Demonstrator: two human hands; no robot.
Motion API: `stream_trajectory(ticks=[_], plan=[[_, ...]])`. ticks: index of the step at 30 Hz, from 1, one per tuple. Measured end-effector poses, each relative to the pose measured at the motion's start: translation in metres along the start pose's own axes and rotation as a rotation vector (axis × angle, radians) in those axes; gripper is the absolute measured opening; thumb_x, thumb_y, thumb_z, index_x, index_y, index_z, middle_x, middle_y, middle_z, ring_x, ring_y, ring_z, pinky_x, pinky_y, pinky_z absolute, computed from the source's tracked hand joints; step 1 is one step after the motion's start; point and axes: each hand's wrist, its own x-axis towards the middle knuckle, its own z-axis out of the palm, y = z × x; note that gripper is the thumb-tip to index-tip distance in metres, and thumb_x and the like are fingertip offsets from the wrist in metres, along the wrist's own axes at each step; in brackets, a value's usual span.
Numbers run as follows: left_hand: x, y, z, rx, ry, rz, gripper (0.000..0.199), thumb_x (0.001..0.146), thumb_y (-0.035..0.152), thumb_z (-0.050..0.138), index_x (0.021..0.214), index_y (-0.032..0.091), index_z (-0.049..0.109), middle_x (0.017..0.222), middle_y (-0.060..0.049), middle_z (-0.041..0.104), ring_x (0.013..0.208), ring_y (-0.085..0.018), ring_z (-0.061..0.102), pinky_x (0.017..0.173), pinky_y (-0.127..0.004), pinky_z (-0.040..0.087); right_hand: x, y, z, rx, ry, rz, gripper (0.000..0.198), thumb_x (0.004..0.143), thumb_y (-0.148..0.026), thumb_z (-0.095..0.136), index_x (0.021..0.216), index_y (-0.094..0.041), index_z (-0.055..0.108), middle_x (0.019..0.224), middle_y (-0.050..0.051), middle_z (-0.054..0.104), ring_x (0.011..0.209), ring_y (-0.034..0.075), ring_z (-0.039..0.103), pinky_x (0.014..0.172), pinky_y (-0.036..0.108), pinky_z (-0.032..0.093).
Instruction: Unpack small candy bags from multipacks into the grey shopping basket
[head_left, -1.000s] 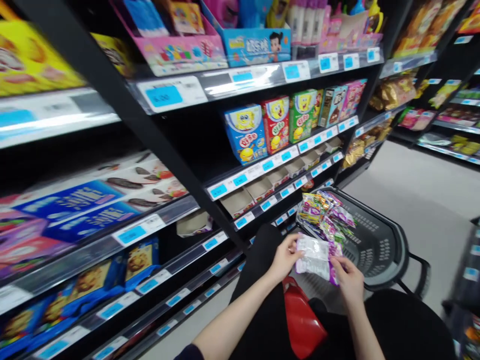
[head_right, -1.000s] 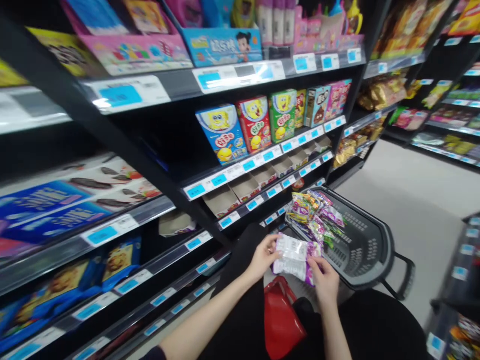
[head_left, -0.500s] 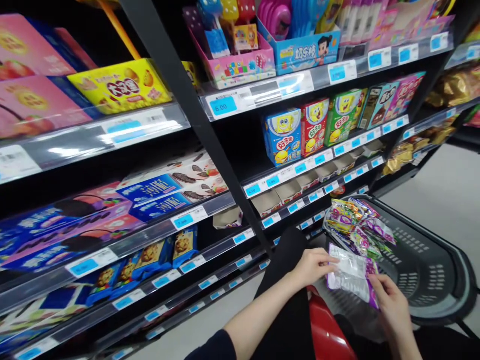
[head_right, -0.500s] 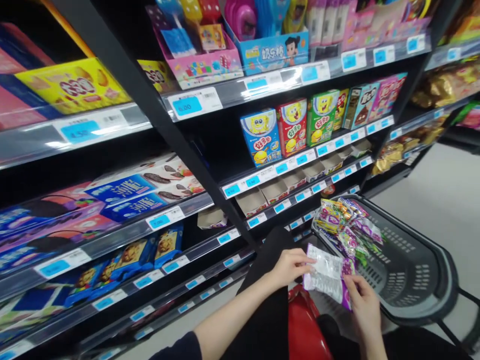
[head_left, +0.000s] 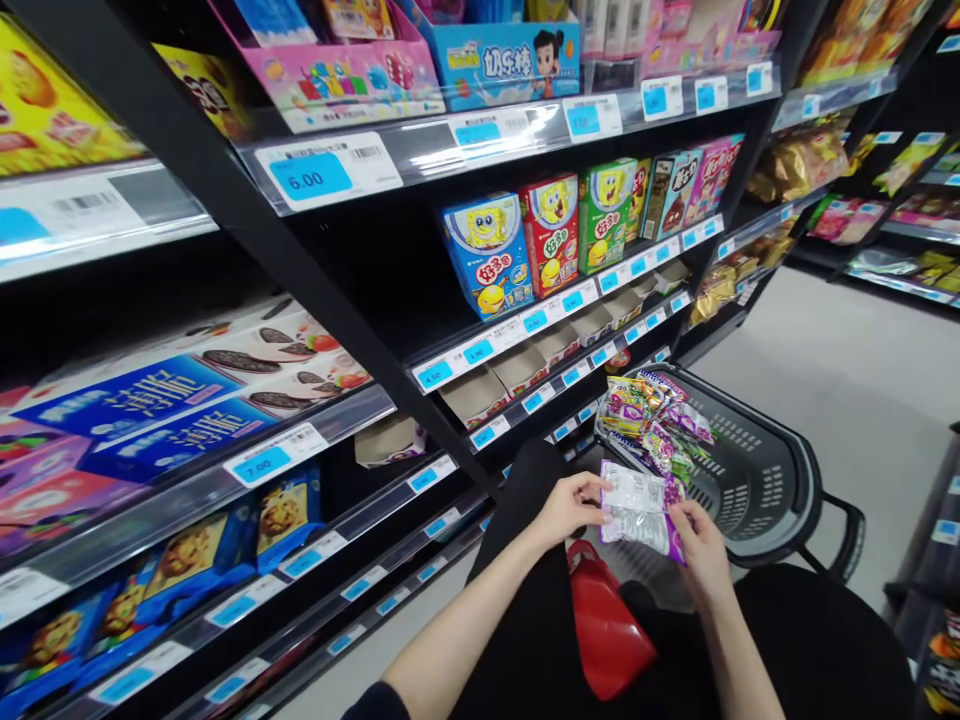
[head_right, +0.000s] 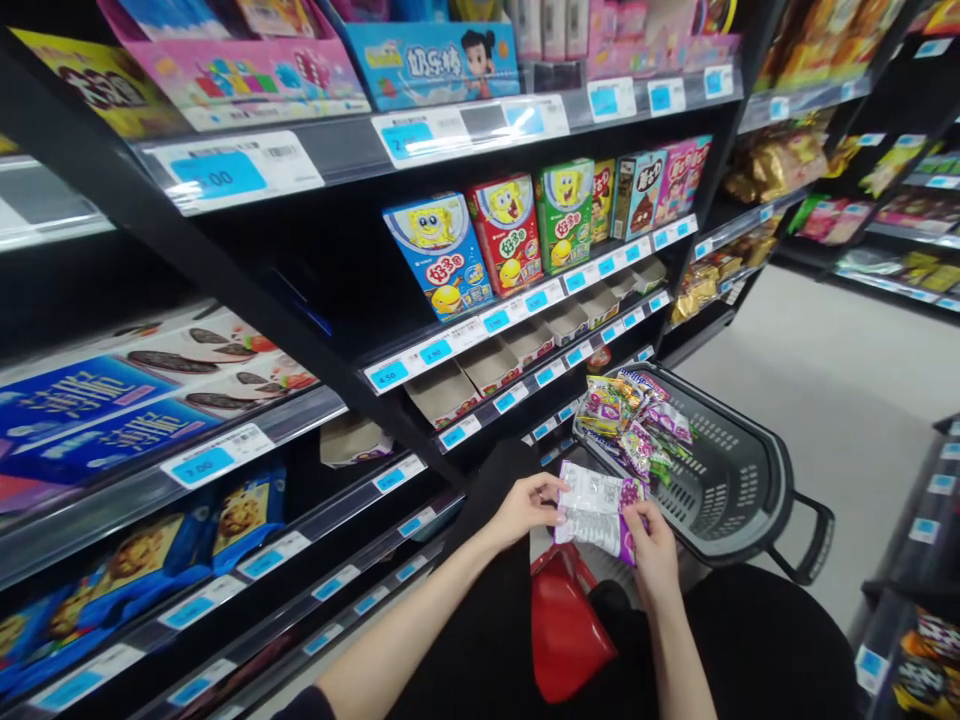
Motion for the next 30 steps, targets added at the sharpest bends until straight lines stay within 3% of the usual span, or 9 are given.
stream_trajectory(ticks=[5,10,15,19,23,28,30], plan=[[0.002,-0.001,0.004,-0.053,0.055,-0.041,0.049,0.044,0.031,0.088,0.085,0.011,0.07,0.063,0.001,0.057,0.059,-0.011,0.052,0.058,-0.023,0.043,0.001,-0.004,0.002,0.017,-0.033,0.048,0.041,0.062,-0.056,0.075,0.061,-0.017,0.061,0.058,-0.003,0.052,0.054,0.011,0.046,0.05,0.021,0.038],[0.002,0.002,0.008,-0.009,0.192,0.013,0.037,0.054,0.034,0.083,0.081,0.011,0.073,0.055,0.004,0.048,0.052,-0.008,0.043,0.052,-0.022,0.036,0.001,-0.002,0.006,0.043,-0.05,0.07,0.039,0.063,-0.055,0.074,0.064,-0.018,0.061,0.058,-0.003,0.053,0.053,0.012,0.047,0.05,0.022,0.04],[-0.002,0.018,0.004,0.078,0.259,0.116,0.018,0.063,0.032,0.078,0.074,0.017,0.077,0.069,-0.004,0.06,0.064,-0.014,0.05,0.06,-0.026,0.039,-0.003,-0.006,0.007,0.052,-0.081,0.076,0.039,0.058,-0.051,0.078,0.075,-0.018,0.067,0.066,0.001,0.063,0.055,0.015,0.053,0.051,0.025,0.044],[-0.007,0.028,0.001,0.075,0.225,0.124,0.016,0.062,0.031,0.08,0.072,0.019,0.078,0.075,-0.006,0.064,0.069,-0.016,0.053,0.062,-0.027,0.042,-0.004,-0.007,0.005,0.011,-0.049,0.05,0.034,0.057,-0.047,0.079,0.07,-0.018,0.068,0.064,0.002,0.066,0.057,0.017,0.056,0.055,0.028,0.045],[-0.009,0.028,0.0,-0.029,0.125,0.044,0.03,0.054,0.029,0.086,0.077,0.014,0.075,0.069,-0.003,0.063,0.057,-0.011,0.05,0.056,-0.024,0.042,-0.001,-0.002,0.001,-0.05,0.018,-0.008,0.031,0.061,-0.047,0.076,0.064,-0.018,0.067,0.062,0.001,0.063,0.063,0.017,0.054,0.063,0.029,0.043],[-0.008,0.024,0.004,-0.226,0.052,-0.069,0.068,0.04,0.027,0.091,0.101,0.015,0.062,0.072,0.0,0.063,0.064,-0.013,0.059,0.064,-0.025,0.048,0.001,0.001,0.0,-0.077,0.017,-0.053,0.033,0.067,-0.051,0.071,0.065,-0.019,0.063,0.063,-0.001,0.06,0.064,0.016,0.053,0.065,0.027,0.042],[-0.009,0.024,0.008,-0.279,0.047,-0.111,0.07,0.043,0.03,0.091,0.103,0.017,0.058,0.072,0.001,0.062,0.062,-0.011,0.058,0.063,-0.023,0.046,0.0,0.002,0.003,-0.08,0.016,-0.067,0.035,0.068,-0.053,0.07,0.067,-0.019,0.062,0.064,-0.001,0.059,0.063,0.016,0.053,0.063,0.027,0.042]])
